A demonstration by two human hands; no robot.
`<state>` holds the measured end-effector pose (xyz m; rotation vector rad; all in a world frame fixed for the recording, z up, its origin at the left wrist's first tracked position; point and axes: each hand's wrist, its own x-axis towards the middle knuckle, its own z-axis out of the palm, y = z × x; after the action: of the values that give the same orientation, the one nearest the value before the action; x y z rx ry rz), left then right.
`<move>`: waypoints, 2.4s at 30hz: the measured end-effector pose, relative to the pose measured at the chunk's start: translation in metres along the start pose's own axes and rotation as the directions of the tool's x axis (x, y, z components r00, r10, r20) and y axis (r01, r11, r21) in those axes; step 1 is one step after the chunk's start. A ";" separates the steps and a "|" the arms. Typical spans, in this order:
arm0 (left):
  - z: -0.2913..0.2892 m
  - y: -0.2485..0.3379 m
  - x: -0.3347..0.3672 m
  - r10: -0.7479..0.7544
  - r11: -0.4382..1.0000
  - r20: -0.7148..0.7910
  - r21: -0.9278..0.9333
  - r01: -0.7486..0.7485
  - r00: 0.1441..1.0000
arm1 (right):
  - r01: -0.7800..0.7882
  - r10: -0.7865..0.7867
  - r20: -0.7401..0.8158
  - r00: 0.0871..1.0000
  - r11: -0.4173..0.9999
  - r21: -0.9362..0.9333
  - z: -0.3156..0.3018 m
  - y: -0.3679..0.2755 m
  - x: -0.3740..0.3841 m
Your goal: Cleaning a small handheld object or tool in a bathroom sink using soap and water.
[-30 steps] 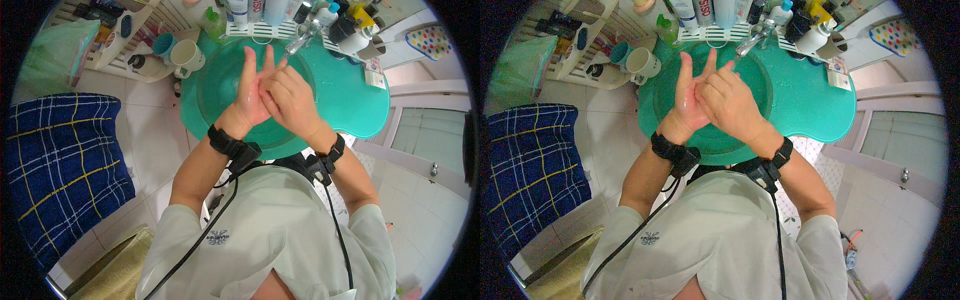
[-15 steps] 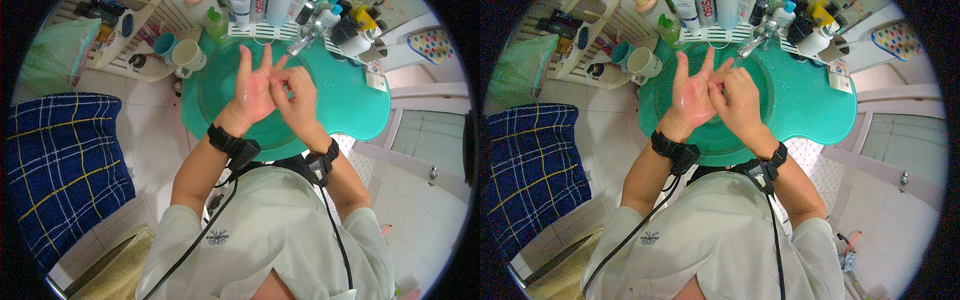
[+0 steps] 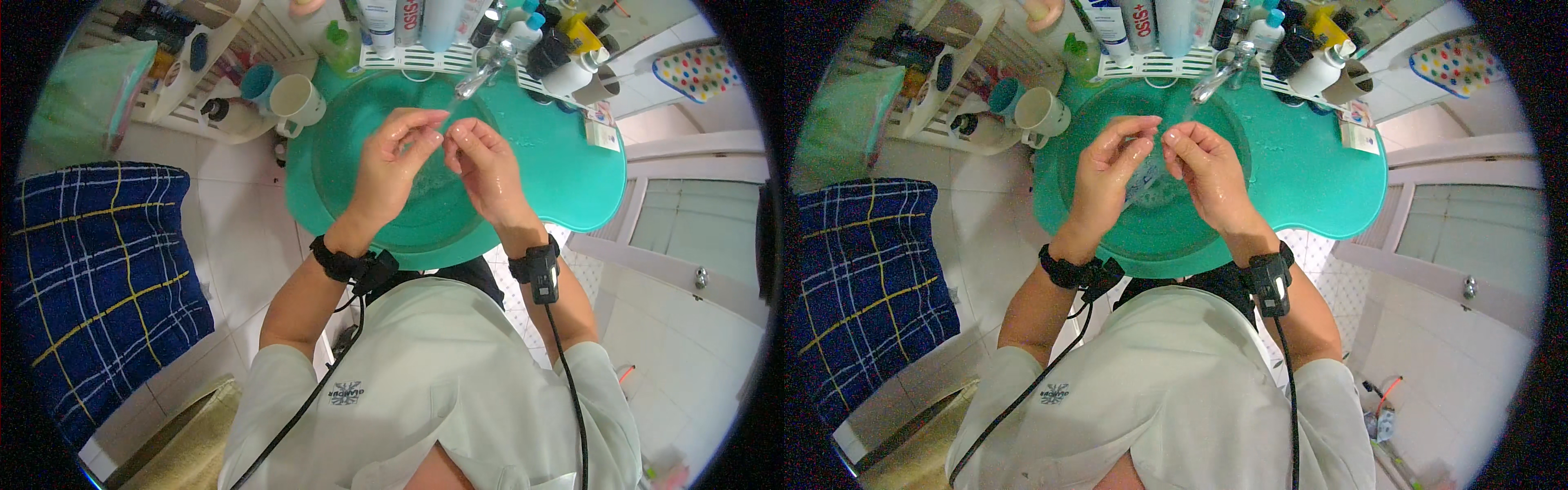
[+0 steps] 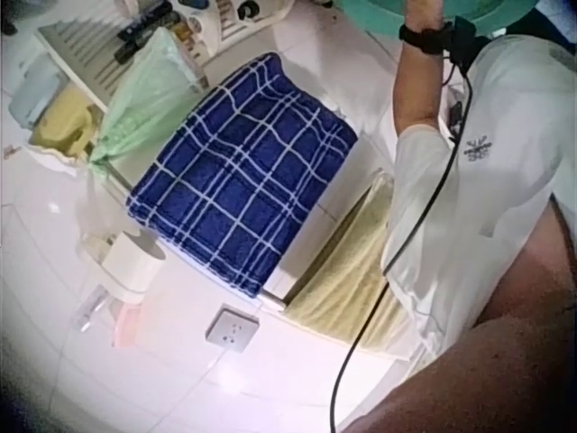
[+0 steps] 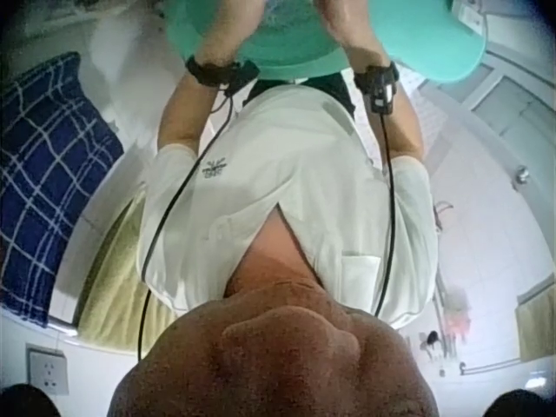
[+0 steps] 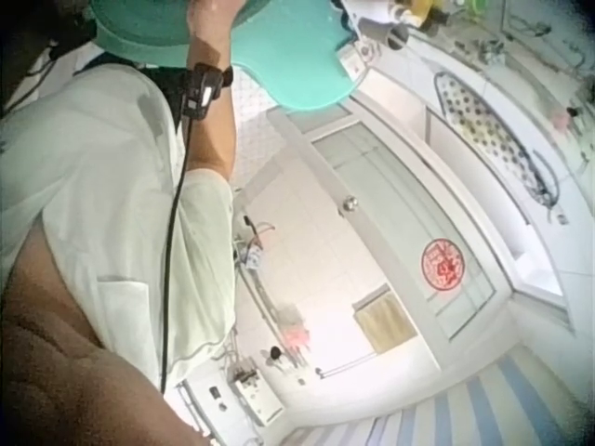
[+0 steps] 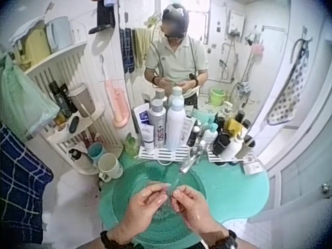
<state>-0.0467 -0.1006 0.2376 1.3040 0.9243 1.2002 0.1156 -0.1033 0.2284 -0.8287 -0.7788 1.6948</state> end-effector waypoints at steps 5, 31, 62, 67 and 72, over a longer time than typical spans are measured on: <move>0.006 -0.007 -0.004 0.119 0.993 -0.026 0.028 -0.118 0.993 | 0.024 -0.024 -0.005 1.000 1.000 -0.016 0.001 0.005 0.001; 0.026 -0.059 -0.001 -0.321 0.850 -0.153 -0.482 0.213 0.935 | -0.069 0.114 -0.170 0.979 0.965 0.252 -0.016 0.038 0.006; 0.022 -0.048 0.004 -0.312 0.802 0.023 -0.530 0.276 0.950 | -0.018 0.021 -0.109 0.994 1.000 0.025 -0.016 0.030 0.008; 0.032 -0.043 0.007 -0.172 0.960 -0.209 -0.255 0.116 0.963 | 0.012 -0.021 -0.242 0.970 0.999 -0.036 -0.004 0.034 0.008; 0.032 -0.041 0.008 -0.062 0.998 -0.286 -0.046 0.051 0.956 | -0.067 0.090 -0.199 0.976 0.990 0.123 -0.002 0.029 0.006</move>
<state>-0.0091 -0.0943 0.2016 1.0812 1.1332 1.3790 0.1009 -0.1040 0.2029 -0.9462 -0.5092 1.6756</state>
